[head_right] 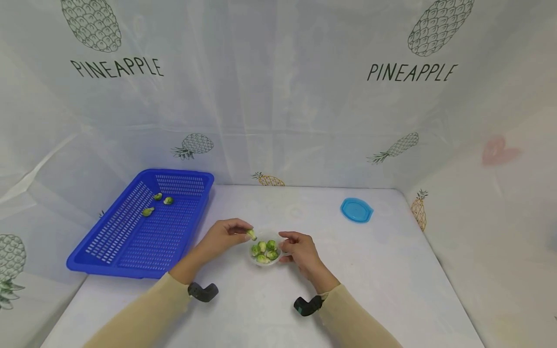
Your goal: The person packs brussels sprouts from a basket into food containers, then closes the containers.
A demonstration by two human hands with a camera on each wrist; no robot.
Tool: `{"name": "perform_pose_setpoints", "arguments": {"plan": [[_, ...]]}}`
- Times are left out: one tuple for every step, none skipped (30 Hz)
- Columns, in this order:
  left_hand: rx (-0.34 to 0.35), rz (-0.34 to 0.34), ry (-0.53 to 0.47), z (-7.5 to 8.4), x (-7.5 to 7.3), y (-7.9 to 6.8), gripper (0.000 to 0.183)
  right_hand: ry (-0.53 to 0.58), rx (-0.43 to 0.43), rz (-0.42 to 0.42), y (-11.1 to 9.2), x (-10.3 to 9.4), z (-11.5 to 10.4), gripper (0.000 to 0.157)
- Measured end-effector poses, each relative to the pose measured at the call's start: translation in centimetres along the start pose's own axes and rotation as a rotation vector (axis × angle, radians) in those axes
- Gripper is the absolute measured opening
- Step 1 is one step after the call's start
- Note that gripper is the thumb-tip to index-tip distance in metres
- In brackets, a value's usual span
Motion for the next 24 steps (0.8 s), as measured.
{"name": "perform_pose_setpoints", "arguments": {"plan": [[-0.001,-0.008,0.002,0.0,0.3,-0.1,0.022,-0.001,0.000,0.002,0.0,0.0,0.0,0.043],[-0.002,-0.016,0.004,0.0,0.7,-0.2,0.021,-0.003,0.000,0.003,0.0,0.0,0.0,0.043],[-0.002,-0.024,0.003,0.0,1.0,-0.3,0.021,-0.004,0.001,0.005,0.0,0.0,0.0,0.043],[-0.002,-0.030,0.004,0.0,1.3,-0.3,0.021,-0.005,0.001,0.006,0.1,0.0,0.0,0.043],[-0.005,-0.034,0.006,0.0,1.5,-0.4,0.020,-0.006,0.002,0.006,0.1,0.0,0.0,0.043],[-0.007,-0.039,0.008,0.0,1.8,-0.5,0.020,-0.006,0.002,0.007,0.1,0.0,0.0,0.043],[-0.008,-0.041,0.013,-0.1,2.0,-0.5,0.020,-0.007,0.001,0.006,0.1,-0.1,0.0,0.043],[-0.011,-0.046,0.020,-0.1,2.2,-0.5,0.021,-0.007,0.001,0.005,0.1,-0.1,0.0,0.043],[-0.010,-0.049,0.024,-0.2,2.4,-0.6,0.021,-0.008,0.000,0.003,0.1,0.0,0.0,0.043],[-0.009,-0.052,0.035,-0.2,2.6,-0.6,0.021,-0.008,0.000,0.002,0.1,0.0,0.0,0.043],[-0.008,-0.057,0.046,-0.2,2.9,-0.7,0.021,-0.008,-0.001,0.002,0.1,0.0,0.0,0.043],[-0.005,-0.062,0.055,-0.2,3.1,-0.7,0.021,-0.007,-0.002,0.001,0.1,0.0,0.0,0.043],[-0.001,-0.067,0.066,-0.2,3.3,-0.8,0.020,-0.007,-0.003,0.000,0.1,0.0,0.0,0.043],[0.005,-0.073,0.075,-0.1,3.5,-0.8,0.019,-0.006,-0.004,-0.001,0.1,0.0,0.0,0.043],[0.013,-0.075,0.083,-0.1,3.7,-0.9,0.018,-0.005,-0.006,-0.001,0.1,0.0,0.0,0.043],[0.018,-0.078,0.093,-0.1,3.9,-0.9,0.017,-0.002,-0.006,0.000,0.1,0.0,0.0,0.043],[0.023,-0.081,0.097,-0.1,4.0,-0.9,0.016,0.000,-0.008,0.000,0.1,0.0,0.1,0.043],[0.029,-0.083,0.102,-0.1,4.2,-0.9,0.016,0.001,-0.009,0.000,0.1,0.0,0.1,0.043],[0.035,-0.084,0.107,-0.1,4.3,-1.0,0.016,0.002,-0.010,0.001,0.1,0.0,0.1,0.043],[0.040,-0.086,0.111,-0.1,4.4,-1.0,0.016,0.003,-0.010,0.002,0.1,0.0,0.1,0.043],[0.045,-0.086,0.114,-0.1,4.5,-1.0,0.016,0.003,-0.009,0.003,0.1,0.0,0.1,0.043],[0.049,-0.085,0.118,-0.2,4.5,-1.0,0.016,0.003,-0.009,0.004,0.1,0.0,0.1,0.043],[0.054,-0.085,0.121,-0.2,4.6,-1.0,0.016,0.003,-0.010,0.005,0.1,0.0,0.1,0.043],[0.057,-0.084,0.123,-0.2,4.6,-1.0,0.016,0.003,-0.010,0.006,0.1,0.0,0.1,0.043]]}}
Point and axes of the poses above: each hand's wrist, its own y-axis towards the middle knuckle, its own x-axis out of the palm, z = x × y, the point moved 7 cm from there along y, towards the middle knuckle, and after that the axes turned 15 degrees about z, right-handed, at the moved point
